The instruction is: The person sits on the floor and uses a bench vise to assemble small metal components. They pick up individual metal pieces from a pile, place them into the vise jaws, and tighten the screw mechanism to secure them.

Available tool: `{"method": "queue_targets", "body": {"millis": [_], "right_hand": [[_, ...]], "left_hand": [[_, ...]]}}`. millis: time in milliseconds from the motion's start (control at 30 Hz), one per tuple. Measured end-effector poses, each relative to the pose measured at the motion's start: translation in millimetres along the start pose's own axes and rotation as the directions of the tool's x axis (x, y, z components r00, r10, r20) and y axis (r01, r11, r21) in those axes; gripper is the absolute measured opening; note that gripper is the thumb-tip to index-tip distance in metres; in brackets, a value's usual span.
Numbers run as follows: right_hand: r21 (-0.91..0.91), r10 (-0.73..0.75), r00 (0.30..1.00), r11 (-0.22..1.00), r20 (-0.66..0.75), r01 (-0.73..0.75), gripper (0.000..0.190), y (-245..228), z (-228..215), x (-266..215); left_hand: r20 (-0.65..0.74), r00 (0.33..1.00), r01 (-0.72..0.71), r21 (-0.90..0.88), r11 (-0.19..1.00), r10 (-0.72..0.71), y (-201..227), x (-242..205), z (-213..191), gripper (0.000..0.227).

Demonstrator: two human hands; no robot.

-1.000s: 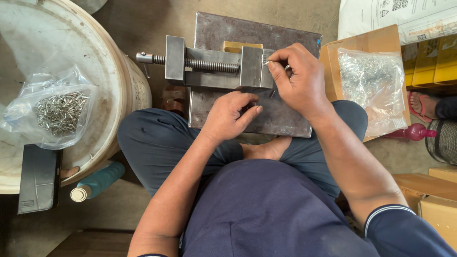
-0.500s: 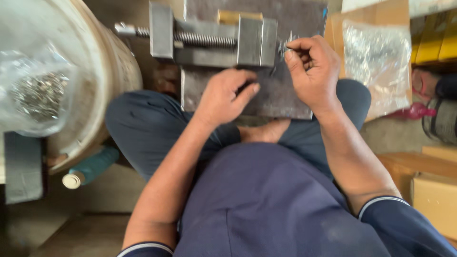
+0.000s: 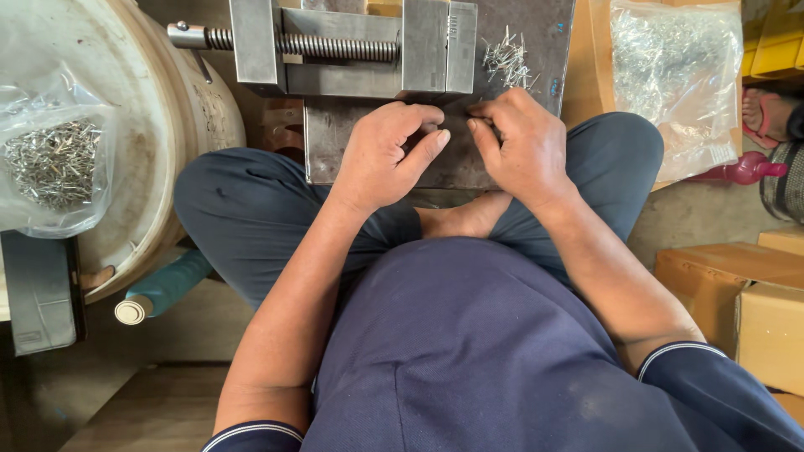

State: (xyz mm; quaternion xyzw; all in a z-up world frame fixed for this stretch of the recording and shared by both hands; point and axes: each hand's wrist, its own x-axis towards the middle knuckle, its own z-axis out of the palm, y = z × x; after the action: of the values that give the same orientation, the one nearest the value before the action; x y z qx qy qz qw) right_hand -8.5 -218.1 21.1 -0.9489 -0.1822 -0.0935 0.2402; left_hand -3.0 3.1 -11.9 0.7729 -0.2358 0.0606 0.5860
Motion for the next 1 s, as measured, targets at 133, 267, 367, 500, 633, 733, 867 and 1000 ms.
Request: {"method": "queue_targets", "body": {"millis": [133,267,367,500,633,733,867,1000], "right_hand": [[0.056,0.084,0.996,0.995,0.035,-0.085,0.009,4,0,1],[0.008,0.030,0.999,1.000,0.041,-0.030,0.007,12,3,-2],[0.466,0.229,0.951,0.832,0.208,-0.302,0.008,15,2,-3],[0.764,0.256,0.723,-0.132,0.642,-0.632,0.006,13,3,-12],[0.732,0.191,0.717,-0.327,0.670,-0.597,0.006,14,14,-14],[0.805,0.284,0.760,-0.087,0.585,-0.587,0.008,10,21,-16],[0.684,0.213,0.943,0.650,0.253,-0.331,0.010,4,10,-12],[0.558,-0.005,0.994,0.828,0.106,-0.056,0.010,-6,-8,3]], "left_hand": [[0.003,1.000,0.005,-0.001,1.000,-0.005,0,0,1,0.018],[0.014,1.000,0.026,0.009,1.000,-0.027,4,3,0,0.019],[0.024,1.000,0.013,0.051,0.999,-0.015,9,7,-1,0.025],[0.055,0.996,-0.077,0.163,0.984,0.069,13,6,-1,0.032],[0.104,0.988,-0.127,0.146,0.981,0.113,9,8,0,0.011],[0.112,0.989,-0.110,0.126,0.986,0.096,5,6,-1,0.010],[0.132,0.989,-0.086,0.100,0.991,0.072,4,7,-3,0.013],[0.123,0.992,-0.046,0.064,0.997,0.038,4,7,-6,0.017]]}}
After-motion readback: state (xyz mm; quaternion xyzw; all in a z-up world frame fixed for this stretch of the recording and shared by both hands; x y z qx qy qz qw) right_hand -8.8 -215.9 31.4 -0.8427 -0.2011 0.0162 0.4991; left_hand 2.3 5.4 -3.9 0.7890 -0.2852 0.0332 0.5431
